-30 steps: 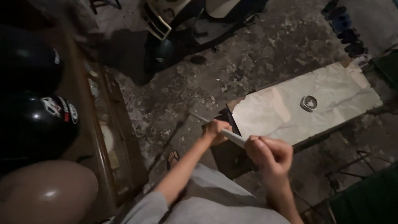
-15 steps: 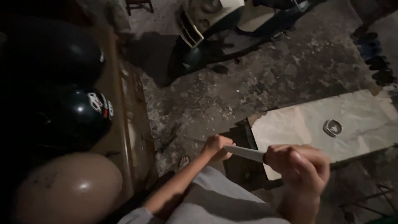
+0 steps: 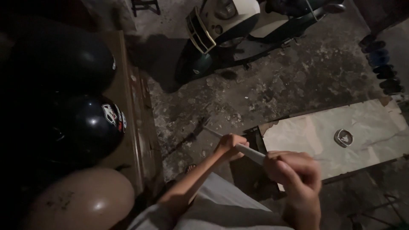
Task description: Inspecting and manipulating a white pole in a garage area.
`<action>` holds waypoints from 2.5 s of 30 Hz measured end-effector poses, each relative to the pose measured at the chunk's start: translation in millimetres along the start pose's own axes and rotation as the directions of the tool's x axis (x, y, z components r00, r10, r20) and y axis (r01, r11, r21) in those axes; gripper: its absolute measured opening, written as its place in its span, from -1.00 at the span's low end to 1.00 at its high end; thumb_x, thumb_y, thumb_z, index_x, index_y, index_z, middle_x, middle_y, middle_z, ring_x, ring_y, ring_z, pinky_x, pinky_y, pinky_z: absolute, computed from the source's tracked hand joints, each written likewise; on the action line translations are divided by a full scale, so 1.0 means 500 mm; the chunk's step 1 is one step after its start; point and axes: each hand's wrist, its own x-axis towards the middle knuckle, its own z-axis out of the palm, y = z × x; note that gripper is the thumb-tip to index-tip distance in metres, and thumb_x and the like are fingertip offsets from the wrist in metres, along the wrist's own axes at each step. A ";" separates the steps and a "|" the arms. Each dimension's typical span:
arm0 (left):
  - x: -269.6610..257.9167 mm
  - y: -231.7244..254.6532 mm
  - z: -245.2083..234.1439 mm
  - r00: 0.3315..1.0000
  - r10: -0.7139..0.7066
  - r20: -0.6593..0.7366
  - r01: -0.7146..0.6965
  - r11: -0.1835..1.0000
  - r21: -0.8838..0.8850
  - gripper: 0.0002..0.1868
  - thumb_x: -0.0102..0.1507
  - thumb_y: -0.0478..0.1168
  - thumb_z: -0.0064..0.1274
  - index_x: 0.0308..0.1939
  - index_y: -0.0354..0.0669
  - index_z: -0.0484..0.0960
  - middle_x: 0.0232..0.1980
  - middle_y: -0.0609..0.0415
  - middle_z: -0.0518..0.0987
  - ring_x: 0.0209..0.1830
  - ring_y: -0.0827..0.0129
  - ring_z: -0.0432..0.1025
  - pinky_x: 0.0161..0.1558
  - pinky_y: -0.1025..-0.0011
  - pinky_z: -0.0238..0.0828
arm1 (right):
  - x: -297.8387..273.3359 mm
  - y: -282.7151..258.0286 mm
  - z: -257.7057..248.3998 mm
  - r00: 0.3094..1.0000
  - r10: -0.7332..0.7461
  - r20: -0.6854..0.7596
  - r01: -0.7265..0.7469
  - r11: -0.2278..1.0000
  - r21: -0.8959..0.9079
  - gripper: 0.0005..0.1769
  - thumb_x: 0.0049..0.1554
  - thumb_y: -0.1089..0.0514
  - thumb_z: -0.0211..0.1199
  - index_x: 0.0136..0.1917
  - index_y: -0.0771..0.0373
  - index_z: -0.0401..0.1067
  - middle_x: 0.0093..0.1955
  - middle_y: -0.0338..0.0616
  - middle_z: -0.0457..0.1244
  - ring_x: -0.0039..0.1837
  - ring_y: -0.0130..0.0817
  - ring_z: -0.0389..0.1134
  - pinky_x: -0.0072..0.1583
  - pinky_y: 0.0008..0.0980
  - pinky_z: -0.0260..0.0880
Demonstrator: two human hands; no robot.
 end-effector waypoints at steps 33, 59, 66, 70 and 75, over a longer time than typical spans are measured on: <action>-0.090 -0.041 -0.158 0.980 -0.004 -0.200 0.003 1.000 -0.009 -0.81 0.15 -0.19 0.09 -0.56 -0.10 0.59 -0.58 0.03 0.56 -0.64 0.22 0.49 -0.47 0.33 0.41 | 0.095 0.063 0.068 0.994 -0.057 0.095 0.027 0.956 0.291 -0.47 0.31 0.14 0.11 -0.48 0.13 0.11 -0.53 -0.30 0.00 -0.47 -0.42 -0.02 -0.26 -0.34 -0.02; -0.084 -0.109 -0.143 0.960 0.085 -0.266 -0.081 0.996 0.026 -0.72 0.21 -0.19 0.10 -0.61 -0.08 0.52 -0.63 0.06 0.50 -0.67 0.27 0.45 -0.53 0.33 0.37 | 0.130 0.083 0.098 0.992 -0.021 0.124 -0.008 0.974 0.227 -0.44 0.25 0.13 0.13 -0.52 0.19 0.03 -0.56 -0.25 -0.06 -0.47 -0.38 -0.03 -0.27 -0.28 -0.06; -0.035 -0.107 -0.121 0.968 -0.005 -0.252 0.009 1.000 0.012 -0.68 0.19 -0.27 0.14 -0.61 -0.21 0.40 -0.59 -0.11 0.47 -0.59 0.02 0.45 -0.51 0.20 0.31 | 0.125 0.097 0.093 0.994 0.026 0.106 -0.031 0.998 0.049 -0.57 0.20 0.20 0.15 -0.44 0.33 0.13 -0.52 -0.16 0.01 -0.44 -0.32 0.03 -0.28 -0.24 0.04; -0.007 -0.081 -0.122 0.970 0.052 -0.240 -0.064 0.997 -0.043 -0.72 0.14 -0.28 0.14 -0.59 -0.21 0.38 -0.57 -0.12 0.46 -0.56 0.01 0.46 -0.49 0.22 0.34 | 0.139 0.084 0.067 0.983 -0.019 0.181 0.016 1.000 0.022 -0.50 0.25 0.19 0.15 -0.47 0.26 0.06 -0.51 -0.18 -0.01 -0.42 -0.31 0.05 -0.24 -0.24 0.05; 0.014 -0.031 -0.140 0.993 -0.076 -0.093 0.066 0.992 -0.106 -0.82 0.08 -0.28 0.19 -0.58 -0.16 0.51 -0.56 -0.03 0.56 -0.56 0.15 0.53 -0.47 0.27 0.42 | 0.153 0.056 0.024 0.983 -0.079 0.165 0.038 0.970 0.238 -0.47 0.26 0.14 0.16 -0.48 0.24 0.07 -0.53 -0.19 0.00 -0.46 -0.31 0.05 -0.27 -0.23 0.03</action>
